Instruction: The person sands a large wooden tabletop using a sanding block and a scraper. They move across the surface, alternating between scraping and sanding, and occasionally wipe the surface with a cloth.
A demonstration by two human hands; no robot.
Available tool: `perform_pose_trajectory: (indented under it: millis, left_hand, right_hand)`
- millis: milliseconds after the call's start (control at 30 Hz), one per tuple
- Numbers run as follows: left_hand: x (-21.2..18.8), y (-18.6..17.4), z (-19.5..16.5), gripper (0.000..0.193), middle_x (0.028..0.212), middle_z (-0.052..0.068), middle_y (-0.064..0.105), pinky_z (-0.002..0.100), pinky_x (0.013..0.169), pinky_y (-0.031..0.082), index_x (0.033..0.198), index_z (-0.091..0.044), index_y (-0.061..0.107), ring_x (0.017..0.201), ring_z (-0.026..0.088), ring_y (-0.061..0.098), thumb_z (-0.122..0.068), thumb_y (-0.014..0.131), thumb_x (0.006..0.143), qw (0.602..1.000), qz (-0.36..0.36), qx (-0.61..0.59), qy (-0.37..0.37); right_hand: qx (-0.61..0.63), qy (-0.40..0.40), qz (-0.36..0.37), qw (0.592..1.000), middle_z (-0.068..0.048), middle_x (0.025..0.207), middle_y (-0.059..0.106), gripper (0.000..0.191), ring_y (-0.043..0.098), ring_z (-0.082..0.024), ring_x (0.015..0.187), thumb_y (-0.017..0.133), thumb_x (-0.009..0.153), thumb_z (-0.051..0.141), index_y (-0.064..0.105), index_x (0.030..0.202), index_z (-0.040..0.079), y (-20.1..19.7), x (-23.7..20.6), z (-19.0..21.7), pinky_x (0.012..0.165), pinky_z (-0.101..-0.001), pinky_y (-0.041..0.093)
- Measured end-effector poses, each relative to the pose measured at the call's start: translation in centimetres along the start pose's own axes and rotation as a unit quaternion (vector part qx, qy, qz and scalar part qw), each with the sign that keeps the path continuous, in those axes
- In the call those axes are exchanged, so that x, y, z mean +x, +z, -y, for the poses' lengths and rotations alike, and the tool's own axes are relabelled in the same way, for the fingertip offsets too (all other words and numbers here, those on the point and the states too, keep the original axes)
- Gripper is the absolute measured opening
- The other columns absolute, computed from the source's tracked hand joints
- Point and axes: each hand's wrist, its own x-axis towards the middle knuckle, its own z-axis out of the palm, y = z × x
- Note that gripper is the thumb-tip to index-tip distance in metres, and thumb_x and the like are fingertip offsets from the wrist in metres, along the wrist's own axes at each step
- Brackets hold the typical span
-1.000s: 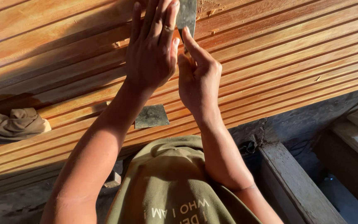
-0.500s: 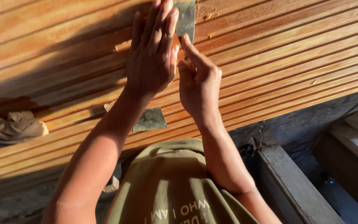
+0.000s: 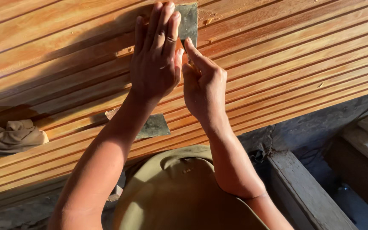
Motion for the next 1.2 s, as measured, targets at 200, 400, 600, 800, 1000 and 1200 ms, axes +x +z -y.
perform_pose_trajectory:
  millis: [200,400,600,800,1000,1200]
  left_hand:
    - [0.2,0.1,-0.5,0.066,0.172,0.016,0.031,0.057,0.135,0.02,0.166,-0.002,0.027,0.163,0.034,0.027,-0.01,0.06,0.109,1.0,0.008,0.002,-0.006]
    - [0.9,0.3,-0.9,0.067,0.172,0.016,0.029,0.057,0.136,0.018,0.167,-0.003,0.027,0.163,0.034,0.027,-0.013,0.062,0.112,1.0,0.02,0.01,-0.005]
    - [1.2,1.2,-1.4,0.066,0.172,0.016,0.031,0.057,0.137,0.019,0.162,-0.002,0.028,0.163,0.035,0.027,-0.015,0.065,0.109,1.0,0.011,-0.015,-0.025]
    - [2.0,1.6,-2.1,0.068,0.169,0.018,0.033,0.057,0.136,0.018,0.165,0.0,0.029,0.162,0.036,0.027,-0.017,0.065,0.111,0.999,0.021,-0.016,-0.035]
    - [3.1,1.7,-3.0,0.069,0.171,0.017,0.03,0.057,0.136,0.018,0.166,-0.002,0.028,0.162,0.037,0.026,-0.022,0.067,0.113,1.0,0.003,-0.002,-0.025]
    - [3.9,3.5,-3.8,0.075,0.171,0.016,0.03,0.057,0.136,0.016,0.165,-0.001,0.026,0.161,0.036,0.026,-0.024,0.07,0.109,0.999,-0.032,-0.03,0.001]
  right_hand:
    - [-0.014,-0.096,-0.044,0.994,-0.011,0.079,0.06,0.041,0.055,-0.009,0.068,0.063,0.101,-0.001,0.06,0.141,0.005,-0.1,0.0,-0.5,0.071,-0.0278,0.051]
    - [0.024,0.036,0.004,0.999,-0.01,0.068,0.059,0.044,0.044,-0.008,0.06,0.062,0.097,0.001,0.065,0.141,0.005,-0.9,0.9,-0.7,0.054,-0.0286,0.042]
    - [0.006,0.003,0.011,1.0,-0.01,0.074,0.062,0.044,0.046,-0.006,0.063,0.063,0.099,0.0,0.063,0.143,0.004,-2.0,1.5,-1.0,0.058,-0.0268,0.044]
    - [0.015,0.038,0.009,0.999,-0.017,0.076,0.052,0.045,0.04,-0.008,0.066,0.066,0.099,0.001,0.065,0.143,0.006,-2.8,1.9,-1.3,0.058,-0.0267,0.041]
    - [0.033,-0.01,-0.006,0.999,-0.012,0.102,0.08,0.043,0.054,-0.004,0.079,0.065,0.099,0.0,0.064,0.142,0.005,-3.7,2.7,-1.8,0.073,-0.0237,0.053]
    - [0.016,-0.099,-0.023,0.995,-0.021,0.123,0.073,0.041,0.066,-0.007,0.106,0.064,0.094,-0.005,0.063,0.134,-0.003,-5.1,3.3,-3.3,0.089,-0.0273,0.055]
